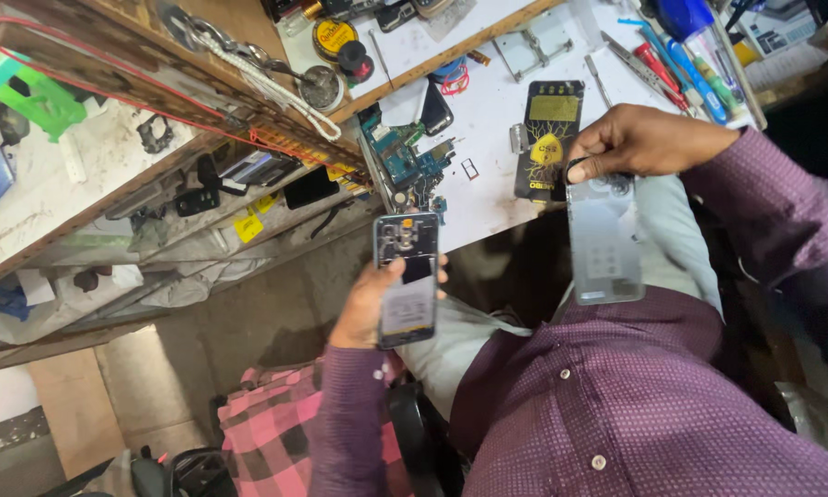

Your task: The person sits at a repair bench and pries open the back cover of a smartphone using a thin metal tool, working the tool along the edge to separate the cover. They remove the back cover and then use a screwdriver to unscrew components from the exposed phone interior.

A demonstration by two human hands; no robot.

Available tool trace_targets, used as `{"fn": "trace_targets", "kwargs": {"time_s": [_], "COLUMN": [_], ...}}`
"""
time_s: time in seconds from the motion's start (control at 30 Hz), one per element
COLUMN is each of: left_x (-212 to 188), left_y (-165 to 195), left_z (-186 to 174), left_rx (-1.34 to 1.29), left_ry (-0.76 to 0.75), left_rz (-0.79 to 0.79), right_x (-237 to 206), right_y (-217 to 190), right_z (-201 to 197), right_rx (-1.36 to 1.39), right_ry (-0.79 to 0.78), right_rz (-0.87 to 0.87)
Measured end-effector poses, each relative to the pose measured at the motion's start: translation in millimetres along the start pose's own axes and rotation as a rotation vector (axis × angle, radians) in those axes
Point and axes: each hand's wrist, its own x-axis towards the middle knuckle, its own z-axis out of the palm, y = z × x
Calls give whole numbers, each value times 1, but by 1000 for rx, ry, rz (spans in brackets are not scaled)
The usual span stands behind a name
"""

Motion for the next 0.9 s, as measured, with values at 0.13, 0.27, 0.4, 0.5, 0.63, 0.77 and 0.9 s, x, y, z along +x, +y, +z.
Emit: {"fn": "trace_targets", "kwargs": {"time_s": [0.13,0.27,0.4,0.5,0.63,0.77,0.9], "left_x": [13,14,18,26,30,27,26], "left_y": [-37,-69,-100,-112,-117,-117,-120], "left_z": [26,43,54,55,56,56,56], "left_rx": [-178,-102,-77,-132,-138,-135,-58], "left_ry": [-89,-111,-62,-94,-36,-18,-37], "left_rz": [57,35,4,31,30,13,62], "right_x": [-7,-13,-12,-6,-5,-7,-11], "right_y": [10,16,20,24,31,36,37], "right_z": [14,33,46,53,55,53,53], "right_rx": [191,401,564,667,706,667,772], "right_ry": [184,415,530,516,510,524,521], "right_rz": [-124,-88,-65,-83,-88,-109,-23]}}
